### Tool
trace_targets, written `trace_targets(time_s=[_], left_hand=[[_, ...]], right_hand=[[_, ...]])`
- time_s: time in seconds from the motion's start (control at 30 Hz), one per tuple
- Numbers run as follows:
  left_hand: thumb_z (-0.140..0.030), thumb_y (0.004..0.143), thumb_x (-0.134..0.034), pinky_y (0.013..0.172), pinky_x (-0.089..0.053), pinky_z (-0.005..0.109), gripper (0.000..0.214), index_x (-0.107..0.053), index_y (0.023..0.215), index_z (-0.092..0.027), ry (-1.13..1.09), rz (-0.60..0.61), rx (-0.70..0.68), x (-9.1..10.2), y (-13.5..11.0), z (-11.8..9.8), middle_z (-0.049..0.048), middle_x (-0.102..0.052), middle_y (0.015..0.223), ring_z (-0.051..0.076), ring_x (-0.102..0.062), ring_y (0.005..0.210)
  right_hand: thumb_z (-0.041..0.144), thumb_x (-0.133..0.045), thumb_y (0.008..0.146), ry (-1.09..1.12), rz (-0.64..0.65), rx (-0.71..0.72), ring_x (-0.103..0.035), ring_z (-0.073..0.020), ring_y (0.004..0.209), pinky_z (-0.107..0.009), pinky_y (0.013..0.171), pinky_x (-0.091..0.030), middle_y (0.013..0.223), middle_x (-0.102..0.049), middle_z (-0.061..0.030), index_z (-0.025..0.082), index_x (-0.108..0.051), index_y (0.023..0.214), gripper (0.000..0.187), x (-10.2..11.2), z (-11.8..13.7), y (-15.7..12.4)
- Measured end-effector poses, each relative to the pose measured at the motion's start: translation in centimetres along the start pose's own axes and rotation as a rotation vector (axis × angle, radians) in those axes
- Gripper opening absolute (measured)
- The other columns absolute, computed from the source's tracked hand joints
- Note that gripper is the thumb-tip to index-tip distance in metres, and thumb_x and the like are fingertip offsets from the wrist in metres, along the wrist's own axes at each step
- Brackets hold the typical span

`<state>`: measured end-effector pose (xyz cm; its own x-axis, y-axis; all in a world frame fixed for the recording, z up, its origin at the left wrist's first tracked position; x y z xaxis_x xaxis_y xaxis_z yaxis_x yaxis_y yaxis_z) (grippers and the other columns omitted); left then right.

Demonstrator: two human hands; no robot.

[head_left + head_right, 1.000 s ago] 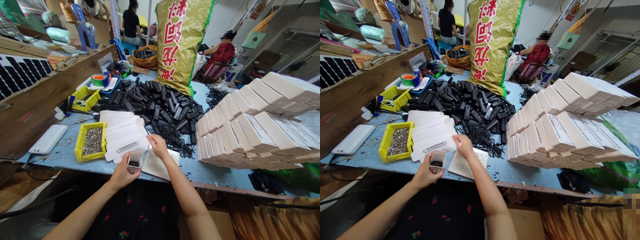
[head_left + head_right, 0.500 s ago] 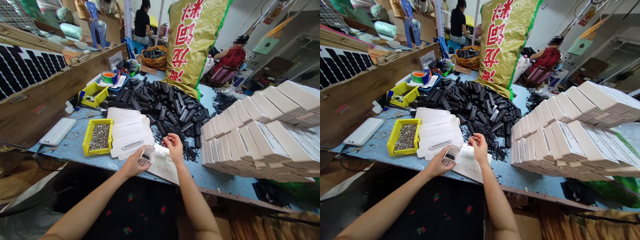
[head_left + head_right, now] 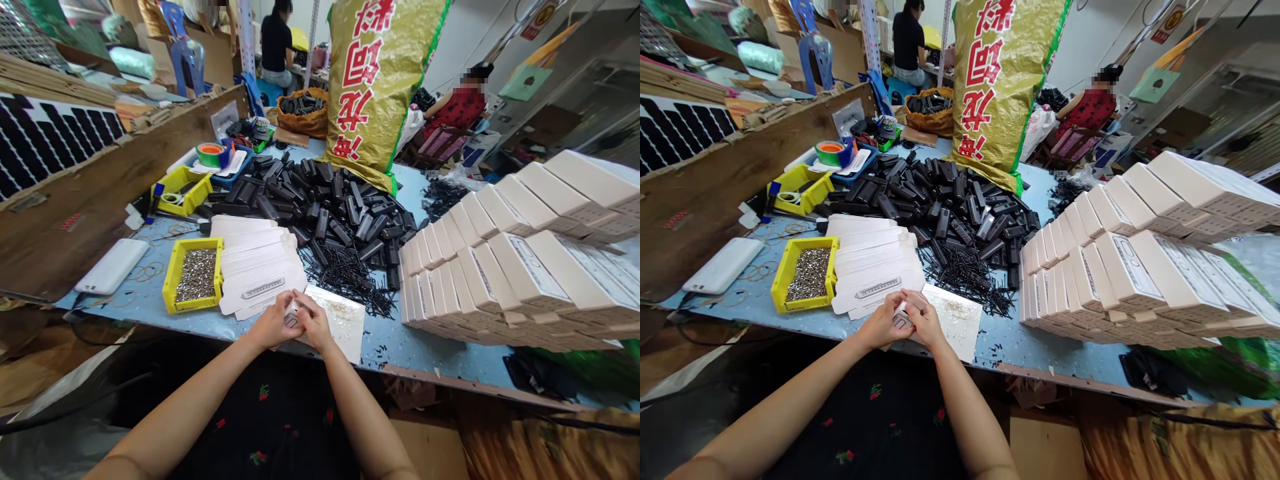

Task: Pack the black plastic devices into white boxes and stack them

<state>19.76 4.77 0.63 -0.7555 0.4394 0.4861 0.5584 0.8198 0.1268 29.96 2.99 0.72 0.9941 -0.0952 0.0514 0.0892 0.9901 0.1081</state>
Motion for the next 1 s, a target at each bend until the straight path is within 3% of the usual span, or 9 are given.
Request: trace_targets(time_s=[0.1, 0.2, 0.3, 0.43, 0.53, 0.67, 0.8, 1.0], left_hand=[[-0.032, 0.068, -0.069, 0.085, -0.05, 0.04, 0.09, -0.017, 0.14, -0.017, -0.077, -0.029, 0.093, 0.1, 0.2, 0.6, 0.0106, -0.064, 0.107, 0.025, -0.065, 0.095], [-0.027, 0.069, -0.066, 0.085, -0.049, 0.039, 0.103, 0.0, 0.147, -0.02, -0.064, -0.017, 0.17, 0.2, 0.0, 0.9, 0.0072, -0.067, 0.104, 0.025, -0.066, 0.095], [-0.024, 0.067, -0.065, 0.084, -0.049, 0.039, 0.102, -0.003, 0.148, -0.02, 0.004, -0.027, 0.183, 0.5, -0.3, 0.7, 0.0085, -0.067, 0.106, 0.026, -0.066, 0.093], [-0.024, 0.068, -0.064, 0.08, -0.05, 0.038, 0.1, -0.005, 0.148, -0.016, 0.021, -0.038, 0.175, 0.6, -0.4, 0.7, 0.0088, -0.068, 0.099, 0.026, -0.067, 0.086], [-0.026, 0.07, -0.063, 0.083, -0.05, 0.039, 0.096, -0.008, 0.148, -0.016, 0.04, -0.027, 0.164, 0.5, -0.5, 0.7, 0.0115, -0.067, 0.105, 0.026, -0.067, 0.091], [-0.032, 0.071, -0.064, 0.084, -0.051, 0.038, 0.094, -0.011, 0.147, -0.018, 0.073, -0.007, 0.156, 0.4, -0.8, 0.8, 0.0134, -0.064, 0.117, 0.027, -0.067, 0.095], [-0.04, 0.074, -0.062, 0.08, -0.053, 0.04, 0.093, -0.011, 0.147, -0.017, 0.132, -0.014, 0.149, 0.5, -0.6, 1.1, 0.015, -0.065, 0.115, 0.03, -0.069, 0.091], [-0.042, 0.073, -0.061, 0.079, -0.055, 0.04, 0.091, -0.012, 0.146, -0.019, 0.155, 0.023, 0.103, 0.4, -0.1, 2.0, 0.0135, -0.066, 0.114, 0.031, -0.069, 0.093]], right_hand=[[0.05, -0.056, 0.086, -0.048, 0.071, 0.13, -0.054, -0.0228, 0.118, -0.04, 0.104, -0.04, 0.123, -0.062, -0.0066, 0.026, -0.067, 0.115, 0.04, -1.0, 1.2, -0.4], [0.043, -0.06, 0.085, -0.006, 0.085, 0.058, -0.058, -0.0225, 0.113, -0.04, 0.101, -0.044, 0.118, -0.065, -0.0054, 0.028, -0.07, 0.11, 0.03, -0.9, 1.1, -0.4], [0.038, -0.061, 0.085, 0.051, 0.09, -0.018, -0.061, -0.0224, 0.109, -0.04, 0.098, -0.048, 0.114, -0.067, -0.0045, 0.029, -0.07, 0.108, 0.027, -1.0, 0.7, -0.3], [0.03, -0.055, 0.089, -0.111, 0.012, 0.143, -0.059, -0.0215, 0.113, -0.039, 0.101, -0.046, 0.119, -0.065, -0.0046, 0.029, -0.07, 0.11, 0.025, -1.1, 2.2, -0.9], [0.027, -0.054, 0.09, -0.18, -0.023, 0.223, -0.061, -0.02, 0.111, -0.037, 0.1, -0.048, 0.117, -0.066, -0.0049, 0.028, -0.069, 0.11, 0.026, -1.2, 3.2, -1.5], [0.03, -0.053, 0.09, -0.179, -0.059, 0.251, -0.063, -0.0188, 0.109, -0.034, 0.099, -0.049, 0.115, -0.067, -0.0047, 0.024, -0.069, 0.11, 0.026, -0.9, 4.2, -1.9], [0.035, -0.05, 0.091, -0.213, -0.068, 0.207, -0.066, -0.0175, 0.101, -0.032, 0.093, -0.052, 0.109, -0.07, -0.0017, 0.025, -0.068, 0.111, 0.029, -0.3, 4.3, -1.4], [0.034, -0.047, 0.09, -0.4, 0.038, 0.367, -0.056, -0.0171, 0.119, -0.034, 0.106, -0.042, 0.12, -0.064, -0.0019, 0.024, -0.064, 0.116, 0.033, -1.1, 5.4, -2.0]])
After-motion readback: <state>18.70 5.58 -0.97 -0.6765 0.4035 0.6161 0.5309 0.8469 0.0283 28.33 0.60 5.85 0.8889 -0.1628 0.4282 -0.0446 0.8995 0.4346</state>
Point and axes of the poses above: each hand's wrist, its own y-axis towards the middle knuckle, its own x-axis out of the back of the hand, z = x × y, the point moved 10 cm from there along y, towards the middle knuckle
